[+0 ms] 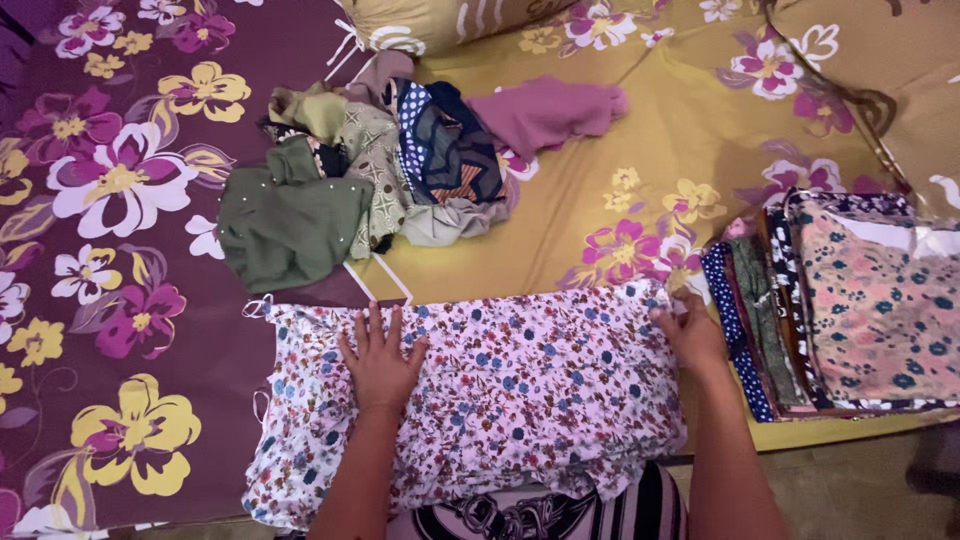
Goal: The person spreads a floral garment on a bed, folds the sides inward, and places the folded item onto a stack of clothes.
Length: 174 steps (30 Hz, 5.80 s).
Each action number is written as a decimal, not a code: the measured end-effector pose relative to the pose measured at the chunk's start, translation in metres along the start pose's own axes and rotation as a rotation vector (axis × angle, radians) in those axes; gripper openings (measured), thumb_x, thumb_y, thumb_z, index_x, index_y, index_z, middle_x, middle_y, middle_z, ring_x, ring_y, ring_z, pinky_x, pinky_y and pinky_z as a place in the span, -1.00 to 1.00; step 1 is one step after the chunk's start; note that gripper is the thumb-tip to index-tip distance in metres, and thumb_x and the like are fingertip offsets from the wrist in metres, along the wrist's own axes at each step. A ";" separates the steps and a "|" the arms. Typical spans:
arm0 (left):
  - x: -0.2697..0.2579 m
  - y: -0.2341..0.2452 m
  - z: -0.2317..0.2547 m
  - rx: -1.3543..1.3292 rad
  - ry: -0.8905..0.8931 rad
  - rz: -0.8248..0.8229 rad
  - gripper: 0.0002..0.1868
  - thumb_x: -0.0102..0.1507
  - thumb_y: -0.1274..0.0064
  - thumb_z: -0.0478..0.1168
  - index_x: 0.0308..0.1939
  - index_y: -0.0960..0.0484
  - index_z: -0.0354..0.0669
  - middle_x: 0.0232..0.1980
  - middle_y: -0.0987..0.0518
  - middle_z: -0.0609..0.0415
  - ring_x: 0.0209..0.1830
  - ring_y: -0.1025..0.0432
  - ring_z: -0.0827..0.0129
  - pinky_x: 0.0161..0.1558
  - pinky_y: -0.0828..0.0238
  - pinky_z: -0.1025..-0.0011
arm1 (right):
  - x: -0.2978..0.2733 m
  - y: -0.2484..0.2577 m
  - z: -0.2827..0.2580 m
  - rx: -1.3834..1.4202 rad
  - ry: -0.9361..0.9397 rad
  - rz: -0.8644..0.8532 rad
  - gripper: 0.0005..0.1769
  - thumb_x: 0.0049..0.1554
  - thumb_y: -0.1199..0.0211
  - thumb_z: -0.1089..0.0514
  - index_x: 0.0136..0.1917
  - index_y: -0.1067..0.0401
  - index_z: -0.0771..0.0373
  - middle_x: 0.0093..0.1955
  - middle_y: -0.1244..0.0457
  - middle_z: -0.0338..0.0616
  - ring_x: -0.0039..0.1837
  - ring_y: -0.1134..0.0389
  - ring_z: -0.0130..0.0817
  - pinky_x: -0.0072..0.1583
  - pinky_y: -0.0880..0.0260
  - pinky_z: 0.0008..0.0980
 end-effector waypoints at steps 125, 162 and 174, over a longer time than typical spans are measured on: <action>0.024 0.046 -0.150 -0.552 0.146 -0.005 -0.71 0.30 -0.02 -0.28 0.07 -0.66 0.06 0.23 -0.59 0.09 0.22 -0.49 0.13 0.27 -0.43 0.15 | -0.138 -0.111 -0.213 -0.067 0.538 -0.075 -0.57 0.11 -0.32 0.17 0.27 -0.52 0.06 0.43 -0.26 0.02 0.41 -0.30 0.03 0.45 -0.23 -0.09; 0.001 0.053 -0.141 -0.651 0.087 0.015 -0.61 0.21 0.02 -0.25 0.11 -0.65 0.05 0.48 -0.45 0.13 -0.01 -0.53 0.30 0.63 0.17 0.08 | -0.206 -0.160 -0.207 0.449 -0.139 -0.326 -0.54 0.18 -0.21 -0.19 0.25 -0.37 0.03 0.16 -0.35 -0.17 0.16 -0.40 -0.18 0.21 -0.51 -0.04; 0.000 0.044 -0.146 -0.633 0.060 0.083 -0.73 0.27 -0.13 -0.08 0.02 -0.71 0.03 0.43 -0.48 0.12 0.37 -0.40 0.27 0.56 0.11 0.09 | -0.243 -0.144 -0.259 -0.258 0.480 -0.315 -0.38 0.03 -0.29 -0.02 0.38 -0.38 -0.03 0.54 -0.15 -0.20 0.54 -0.16 -0.17 0.56 -0.04 -0.10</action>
Point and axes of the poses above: each hand's wrist, its own x-axis towards the middle knuckle, its own y-axis out of the back of the hand, z = x × y, the point moved 6 cm from there along x, towards the middle knuckle
